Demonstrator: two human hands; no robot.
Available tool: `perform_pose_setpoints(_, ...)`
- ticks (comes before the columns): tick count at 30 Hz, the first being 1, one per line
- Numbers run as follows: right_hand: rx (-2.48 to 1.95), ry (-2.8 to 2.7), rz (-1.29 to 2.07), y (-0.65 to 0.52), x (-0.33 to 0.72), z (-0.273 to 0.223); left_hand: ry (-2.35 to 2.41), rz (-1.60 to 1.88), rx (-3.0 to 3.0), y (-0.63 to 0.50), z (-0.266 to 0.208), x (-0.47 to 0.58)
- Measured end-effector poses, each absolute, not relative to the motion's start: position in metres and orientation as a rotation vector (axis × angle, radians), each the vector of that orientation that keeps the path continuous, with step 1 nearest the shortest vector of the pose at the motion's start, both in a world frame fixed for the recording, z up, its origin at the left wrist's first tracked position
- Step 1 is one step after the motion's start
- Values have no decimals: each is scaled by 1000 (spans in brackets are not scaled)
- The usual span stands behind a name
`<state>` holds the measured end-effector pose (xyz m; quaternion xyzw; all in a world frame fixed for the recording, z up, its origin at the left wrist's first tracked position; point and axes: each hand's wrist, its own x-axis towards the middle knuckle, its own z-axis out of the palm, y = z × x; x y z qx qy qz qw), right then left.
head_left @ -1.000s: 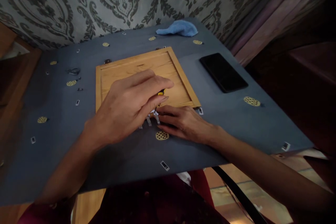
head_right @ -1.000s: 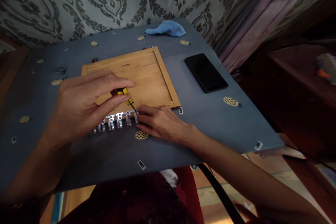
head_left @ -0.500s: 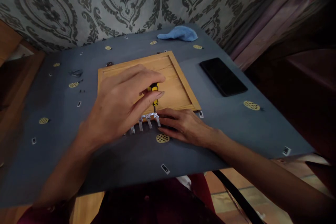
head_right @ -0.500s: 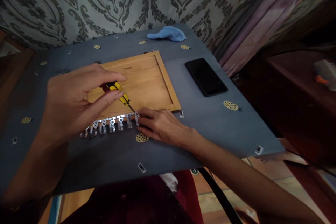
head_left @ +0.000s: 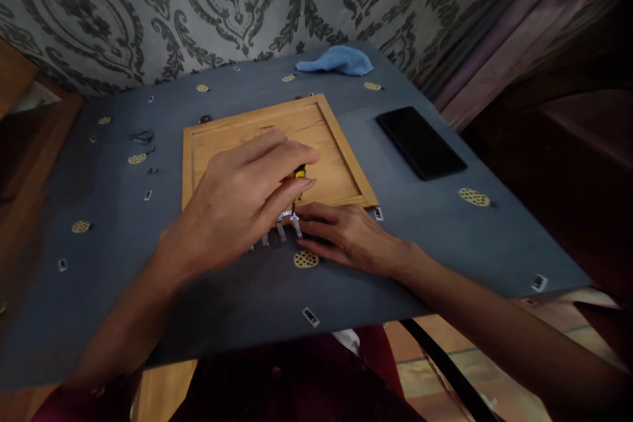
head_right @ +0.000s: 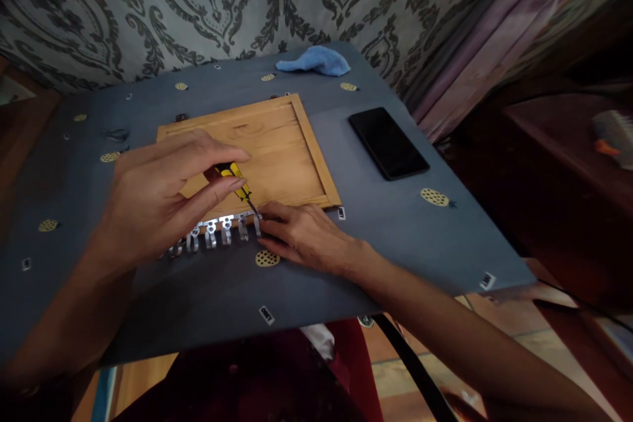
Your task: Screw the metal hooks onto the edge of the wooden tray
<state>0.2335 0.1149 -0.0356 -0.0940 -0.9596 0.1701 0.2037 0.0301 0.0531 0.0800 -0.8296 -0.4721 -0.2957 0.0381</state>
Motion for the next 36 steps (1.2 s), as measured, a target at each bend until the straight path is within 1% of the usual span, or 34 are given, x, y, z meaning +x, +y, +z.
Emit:
perform_pose_setpoints(9, -271, -2676, 490, 114, 233, -34, -1433, -857, -2570, 53, 77, 31)
perform_pose_setpoints(16, -262, -2675, 476, 115, 232, -35, -1409, -900, -2567, 54, 75, 32)
perform_pose_setpoints(36, -274, -2681, 506, 114, 233, -36, -1468, -857, -2538, 53, 76, 33)
